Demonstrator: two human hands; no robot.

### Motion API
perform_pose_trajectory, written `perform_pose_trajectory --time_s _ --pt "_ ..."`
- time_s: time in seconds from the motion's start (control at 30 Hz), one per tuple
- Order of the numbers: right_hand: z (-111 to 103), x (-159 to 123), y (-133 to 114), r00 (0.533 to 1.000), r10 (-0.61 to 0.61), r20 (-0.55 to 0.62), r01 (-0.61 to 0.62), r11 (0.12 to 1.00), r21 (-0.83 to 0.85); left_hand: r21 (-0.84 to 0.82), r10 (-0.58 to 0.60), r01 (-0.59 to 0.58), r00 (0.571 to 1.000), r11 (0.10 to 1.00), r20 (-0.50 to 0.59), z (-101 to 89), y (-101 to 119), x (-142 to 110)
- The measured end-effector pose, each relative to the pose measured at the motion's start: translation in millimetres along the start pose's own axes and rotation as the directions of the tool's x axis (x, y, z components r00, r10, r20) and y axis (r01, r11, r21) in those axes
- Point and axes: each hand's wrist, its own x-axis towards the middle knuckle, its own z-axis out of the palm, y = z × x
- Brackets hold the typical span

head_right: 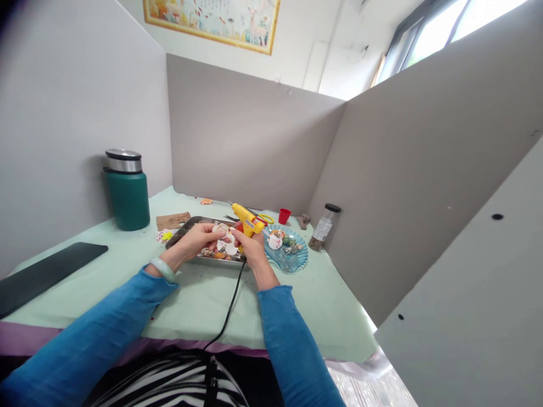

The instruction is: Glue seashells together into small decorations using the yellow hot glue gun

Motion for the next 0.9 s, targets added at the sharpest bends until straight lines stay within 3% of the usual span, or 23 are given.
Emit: perform_pose_trajectory --time_s 0.37,0.63,0.9 --pt "1.2 0.1 -0.9 0.999 0.006 -0.036 -0.007 1.0 -0.026 0.024 -0.057 0.055 0.994 0.998 0.095 3.2 3.0 -2.2" --pt "-1.9 3.6 -2.0 0.99 -0.044 -0.131 0.033 0.996 -0.08 -0.029 0.027 -0.033 0.984 0.999 -0.174 -3.6 -1.0 3.3" --pt "-1.9 3.4 -1.9 0.995 -0.035 -0.098 0.033 0.999 -0.013 -0.012 0.026 -0.029 0.983 1.0 -0.182 -6.0 -1.0 3.6"
